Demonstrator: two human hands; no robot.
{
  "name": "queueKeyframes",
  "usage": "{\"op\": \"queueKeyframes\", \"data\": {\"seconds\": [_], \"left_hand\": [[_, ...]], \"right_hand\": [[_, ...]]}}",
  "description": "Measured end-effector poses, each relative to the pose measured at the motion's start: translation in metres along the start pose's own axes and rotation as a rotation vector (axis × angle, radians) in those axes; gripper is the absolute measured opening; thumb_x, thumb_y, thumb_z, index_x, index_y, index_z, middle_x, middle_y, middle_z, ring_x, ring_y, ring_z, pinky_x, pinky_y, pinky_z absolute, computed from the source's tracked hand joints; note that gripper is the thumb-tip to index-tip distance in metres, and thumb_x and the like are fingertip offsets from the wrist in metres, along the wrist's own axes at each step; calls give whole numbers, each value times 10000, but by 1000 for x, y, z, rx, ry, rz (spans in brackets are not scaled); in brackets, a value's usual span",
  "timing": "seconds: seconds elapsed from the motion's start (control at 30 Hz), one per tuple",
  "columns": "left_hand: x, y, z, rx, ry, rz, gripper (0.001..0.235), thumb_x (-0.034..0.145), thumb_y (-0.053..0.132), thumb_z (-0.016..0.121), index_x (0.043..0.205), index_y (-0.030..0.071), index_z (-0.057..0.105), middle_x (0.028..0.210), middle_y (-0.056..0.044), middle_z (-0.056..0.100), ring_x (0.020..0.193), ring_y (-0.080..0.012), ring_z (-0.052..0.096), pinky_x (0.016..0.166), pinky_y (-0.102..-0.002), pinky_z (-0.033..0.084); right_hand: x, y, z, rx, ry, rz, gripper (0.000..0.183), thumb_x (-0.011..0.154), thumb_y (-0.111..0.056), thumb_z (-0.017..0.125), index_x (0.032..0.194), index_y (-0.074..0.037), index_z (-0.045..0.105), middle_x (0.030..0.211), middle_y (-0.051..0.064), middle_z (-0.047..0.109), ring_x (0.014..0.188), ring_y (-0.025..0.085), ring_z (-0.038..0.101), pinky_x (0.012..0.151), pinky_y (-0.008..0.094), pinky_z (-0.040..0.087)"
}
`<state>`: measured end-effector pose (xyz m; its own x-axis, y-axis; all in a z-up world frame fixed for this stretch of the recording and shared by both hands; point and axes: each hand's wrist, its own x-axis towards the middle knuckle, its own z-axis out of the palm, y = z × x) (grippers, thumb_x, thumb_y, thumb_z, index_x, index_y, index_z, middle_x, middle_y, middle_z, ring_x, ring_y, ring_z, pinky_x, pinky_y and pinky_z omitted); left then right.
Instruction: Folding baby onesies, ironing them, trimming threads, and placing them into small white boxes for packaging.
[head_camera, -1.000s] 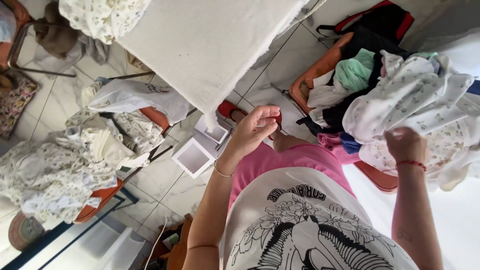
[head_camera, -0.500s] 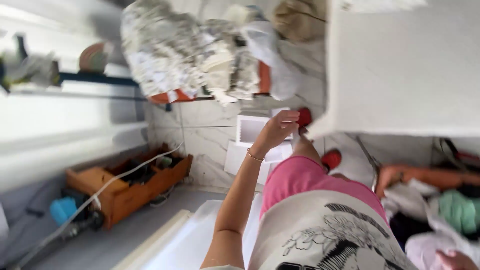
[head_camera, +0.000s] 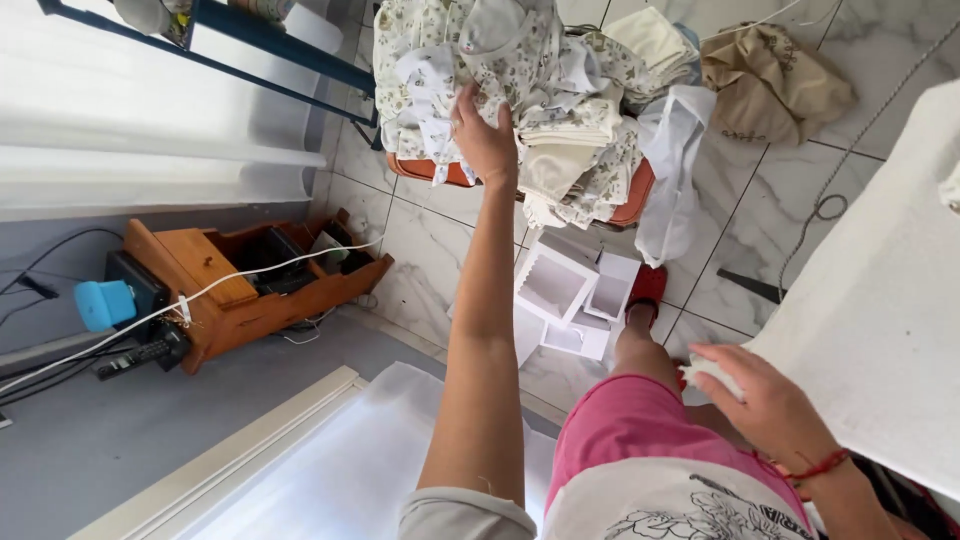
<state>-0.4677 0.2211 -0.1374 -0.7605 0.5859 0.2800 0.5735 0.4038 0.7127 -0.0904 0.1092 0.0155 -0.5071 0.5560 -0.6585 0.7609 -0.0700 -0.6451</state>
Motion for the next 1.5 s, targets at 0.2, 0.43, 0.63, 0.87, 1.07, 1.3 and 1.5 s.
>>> {"op": "queueKeyframes", "data": {"seconds": [0.2, 0.43, 0.63, 0.87, 1.07, 1.3, 1.5], "left_hand": [[36, 2, 8, 472, -266, -384, 310, 709, 485, 507, 765, 180, 513, 780, -38, 651, 848, -286, 544, 779, -456, 320], [61, 44, -32, -515, -118, -447, 181, 776, 270, 463, 840, 102, 451, 688, -8, 452, 575, -99, 358, 533, -235, 343], [71, 113, -89, -833, -136, -531, 826, 630, 346, 540, 1342, 41, 254, 945, -93, 483, 648, -162, 394, 544, -279, 329], [-47, 239, -156, -558, -1206, 294, 190, 713, 96, 452, 890, 65, 514, 789, 19, 478, 692, -81, 433, 614, -239, 363], [-155, 345, -155, -865, -1745, 525, 201, 764, 14, 412, 917, 5, 543, 1081, -85, 586, 666, -147, 545, 591, -242, 439], [-237, 368, -114, -1089, -2029, -92, 179, 741, -59, 356, 700, 74, 243, 1059, -266, 532, 1081, -357, 512, 621, -252, 373], [-284, 357, -87, -784, -2145, -96, 219, 702, -37, 395, 683, 96, 222, 1135, -185, 536, 508, -72, 198, 415, -215, 196]], "right_hand": [[7, 14, 3, -71, -57, -56, 359, 782, -284, 469, 1121, -198, 547, 1148, -69, 575, 1082, 76, 516, 893, 277, 429], [-3, 24, -15, -98, -121, 82, 364, 778, -322, 464, 1118, -226, 553, 1170, -81, 565, 1091, 76, 521, 897, 268, 433], [-4, 9, -40, -56, -112, 89, 370, 776, -314, 466, 1131, -260, 555, 1191, -91, 558, 1108, 84, 513, 910, 274, 420], [-20, 16, -88, 228, 531, -459, 324, 833, -50, 475, 1155, -24, 453, 1209, 118, 470, 1008, 218, 530, 836, 298, 447], [-42, 67, -131, -201, 536, -686, 595, 747, -451, 574, 1269, -215, 415, 1436, 169, 45, 1332, 353, -45, 1071, 540, 100], [-124, 206, -116, 359, 22, -202, 607, 568, -174, 765, 1141, -165, 563, 921, -38, 664, 769, 89, 622, 689, 204, 490], [-227, 296, -110, 727, 190, -471, 184, 630, -77, 707, 684, -108, 534, 784, 4, 576, 726, 105, 574, 662, 188, 479]]}}
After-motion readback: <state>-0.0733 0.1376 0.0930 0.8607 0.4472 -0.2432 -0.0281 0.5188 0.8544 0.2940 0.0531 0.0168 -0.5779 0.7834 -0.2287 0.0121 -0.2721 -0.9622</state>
